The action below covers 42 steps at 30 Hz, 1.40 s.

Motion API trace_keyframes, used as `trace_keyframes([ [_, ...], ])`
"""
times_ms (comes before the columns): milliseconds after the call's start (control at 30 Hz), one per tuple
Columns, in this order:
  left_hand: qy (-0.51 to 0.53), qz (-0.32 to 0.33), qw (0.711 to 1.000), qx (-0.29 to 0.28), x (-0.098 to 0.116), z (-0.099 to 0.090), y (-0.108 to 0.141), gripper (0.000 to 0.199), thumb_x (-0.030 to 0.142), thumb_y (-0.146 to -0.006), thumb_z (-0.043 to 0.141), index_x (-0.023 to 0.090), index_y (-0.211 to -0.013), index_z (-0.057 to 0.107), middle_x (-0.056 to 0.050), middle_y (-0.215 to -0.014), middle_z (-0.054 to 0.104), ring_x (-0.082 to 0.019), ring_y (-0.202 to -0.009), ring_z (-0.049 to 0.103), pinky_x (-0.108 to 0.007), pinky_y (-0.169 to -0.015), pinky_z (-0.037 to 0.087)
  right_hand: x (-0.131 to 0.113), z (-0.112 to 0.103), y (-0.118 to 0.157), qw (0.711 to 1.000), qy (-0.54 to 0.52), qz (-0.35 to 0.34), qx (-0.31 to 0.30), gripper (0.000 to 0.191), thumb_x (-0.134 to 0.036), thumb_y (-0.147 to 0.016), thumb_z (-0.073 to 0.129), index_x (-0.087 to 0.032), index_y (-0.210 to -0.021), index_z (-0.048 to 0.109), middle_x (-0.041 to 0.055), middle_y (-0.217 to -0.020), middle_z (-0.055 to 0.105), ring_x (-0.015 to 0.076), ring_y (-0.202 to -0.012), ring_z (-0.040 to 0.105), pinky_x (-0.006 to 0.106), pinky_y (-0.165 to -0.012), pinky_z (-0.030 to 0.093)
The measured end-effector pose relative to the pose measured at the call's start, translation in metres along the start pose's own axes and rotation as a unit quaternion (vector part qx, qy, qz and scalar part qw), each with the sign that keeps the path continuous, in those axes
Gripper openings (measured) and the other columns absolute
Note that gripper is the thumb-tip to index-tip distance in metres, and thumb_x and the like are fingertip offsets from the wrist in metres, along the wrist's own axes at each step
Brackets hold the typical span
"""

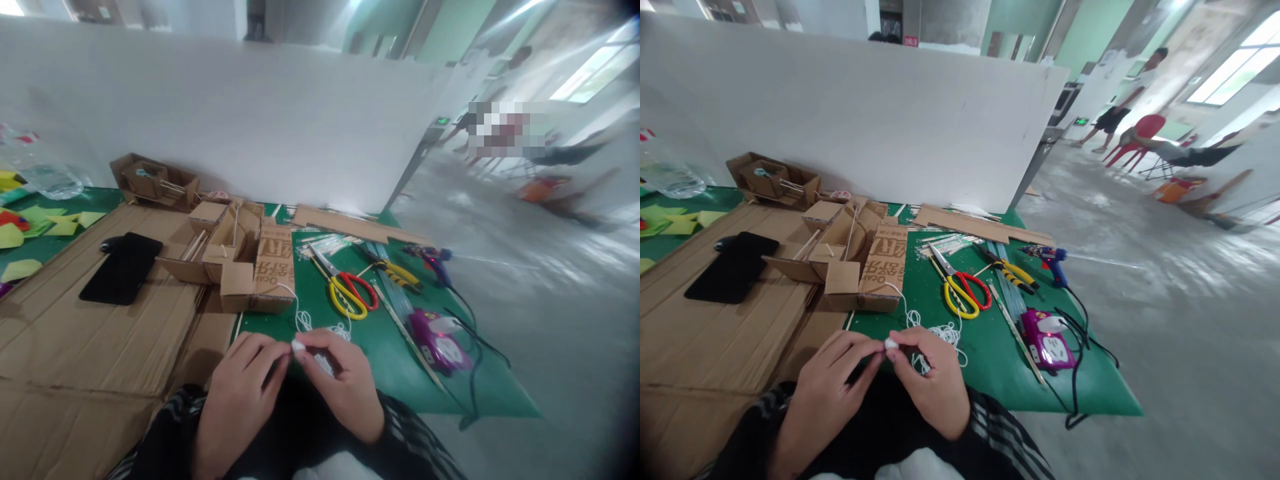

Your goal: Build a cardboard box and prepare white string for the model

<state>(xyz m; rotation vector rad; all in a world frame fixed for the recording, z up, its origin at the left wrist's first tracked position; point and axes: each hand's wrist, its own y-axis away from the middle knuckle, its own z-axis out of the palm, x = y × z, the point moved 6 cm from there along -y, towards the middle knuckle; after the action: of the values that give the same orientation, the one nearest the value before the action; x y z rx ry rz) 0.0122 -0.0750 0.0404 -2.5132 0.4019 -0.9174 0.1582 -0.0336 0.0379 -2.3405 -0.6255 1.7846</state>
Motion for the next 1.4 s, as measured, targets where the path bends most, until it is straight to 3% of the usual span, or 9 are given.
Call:
trace_keyframes([
  [167, -0.028, 0.063, 0.997, -0.018, 0.006, -0.001, 0.0, 0.014, 0.013, -0.099, 0.051, 0.02, -0.1, 0.063, -0.003, -0.09, 0.065, -0.019, -0.085, 0.059, -0.032, -0.08, 0.047, 0.004, -0.001, 0.0, 0.999, 0.032, 0.006, -0.013, 0.012, -0.023, -0.087, 0.067, -0.021, -0.096, 0.075, 0.0056, -0.088, 0.076, 0.0186, -0.078, 0.071, 0.027, -0.072, 0.057],
  [400, -0.026, 0.161, 0.978, -0.129, -0.001, -0.002, 0.0, 0.014, 0.016, -0.101, 0.047, 0.02, -0.099, 0.06, -0.002, -0.092, 0.067, -0.019, -0.087, 0.059, -0.033, -0.08, 0.048, 0.015, 0.005, -0.001, 0.984, -0.001, 0.098, -0.147, 0.017, -0.03, -0.087, 0.067, -0.017, -0.093, 0.077, 0.0043, -0.074, 0.072, 0.0153, -0.065, 0.066, 0.025, -0.065, 0.053],
  [567, 0.021, 0.176, 0.966, -0.189, -0.007, -0.001, -0.004, 0.016, 0.024, -0.103, 0.045, 0.021, -0.1, 0.061, 0.0, -0.091, 0.069, -0.016, -0.082, 0.062, -0.03, -0.074, 0.048, 0.018, 0.013, 0.003, 0.961, -0.073, 0.162, -0.213, 0.019, -0.031, -0.085, 0.068, -0.014, -0.088, 0.076, 0.0034, -0.069, 0.068, 0.0122, -0.059, 0.061, 0.022, -0.061, 0.05],
  [767, 0.074, 0.136, 0.979, -0.131, -0.01, -0.009, -0.017, 0.017, 0.027, -0.101, 0.051, 0.022, -0.09, 0.064, 0.002, -0.082, 0.069, -0.012, -0.075, 0.061, -0.024, -0.07, 0.047, 0.023, 0.017, 0.009, 0.943, -0.173, 0.184, -0.219, 0.014, -0.027, -0.082, 0.073, -0.013, -0.084, 0.077, 0.0018, -0.067, 0.066, 0.0089, -0.059, 0.06, 0.019, -0.058, 0.048],
  [933, 0.166, 0.077, 0.98, -0.084, -0.012, -0.014, -0.022, 0.006, 0.026, -0.094, 0.063, 0.022, -0.089, 0.063, 0.004, -0.079, 0.068, -0.01, -0.074, 0.061, -0.019, -0.069, 0.046, 0.027, 0.027, 0.016, 0.874, -0.379, 0.221, -0.208, 0.013, -0.022, -0.08, 0.079, -0.013, -0.088, 0.075, 0.0017, -0.07, 0.069, 0.0082, -0.057, 0.065, 0.02, -0.058, 0.055],
  [1067, 0.183, 0.074, 0.979, -0.044, -0.007, -0.012, -0.022, 0.006, 0.016, -0.094, 0.062, 0.021, -0.095, 0.065, 0.001, -0.085, 0.068, -0.01, -0.08, 0.061, -0.019, -0.075, 0.047, 0.029, 0.03, 0.013, 0.837, -0.475, 0.21, -0.172, 0.01, -0.018, -0.084, 0.076, -0.014, -0.09, 0.069, 0.0039, -0.076, 0.074, 0.0099, -0.061, 0.069, 0.02, -0.057, 0.058],
  [1200, 0.181, 0.075, 0.98, -0.044, -0.005, -0.006, -0.02, 0.016, 0.01, -0.094, 0.059, 0.02, -0.102, 0.068, -0.001, -0.088, 0.067, -0.01, -0.083, 0.06, -0.018, -0.076, 0.047, 0.03, 0.029, 0.007, 0.822, -0.522, 0.178, -0.141, 0.011, -0.017, -0.087, 0.074, -0.014, -0.089, 0.063, 0.0049, -0.079, 0.076, 0.0108, -0.064, 0.071, 0.02, -0.056, 0.059],
  [1400, 0.166, 0.078, 0.98, -0.073, -0.002, -0.006, -0.017, 0.028, 0.006, -0.094, 0.055, 0.023, -0.113, 0.067, -0.001, -0.089, 0.067, -0.012, -0.084, 0.059, -0.022, -0.077, 0.046, 0.033, 0.029, 0.005, 0.827, -0.525, 0.167, -0.116, 0.016, -0.016, -0.087, 0.074, -0.018, -0.1, 0.066, 0.0007, -0.078, 0.074, 0.0102, -0.065, 0.07, 0.019, -0.055, 0.059],
])
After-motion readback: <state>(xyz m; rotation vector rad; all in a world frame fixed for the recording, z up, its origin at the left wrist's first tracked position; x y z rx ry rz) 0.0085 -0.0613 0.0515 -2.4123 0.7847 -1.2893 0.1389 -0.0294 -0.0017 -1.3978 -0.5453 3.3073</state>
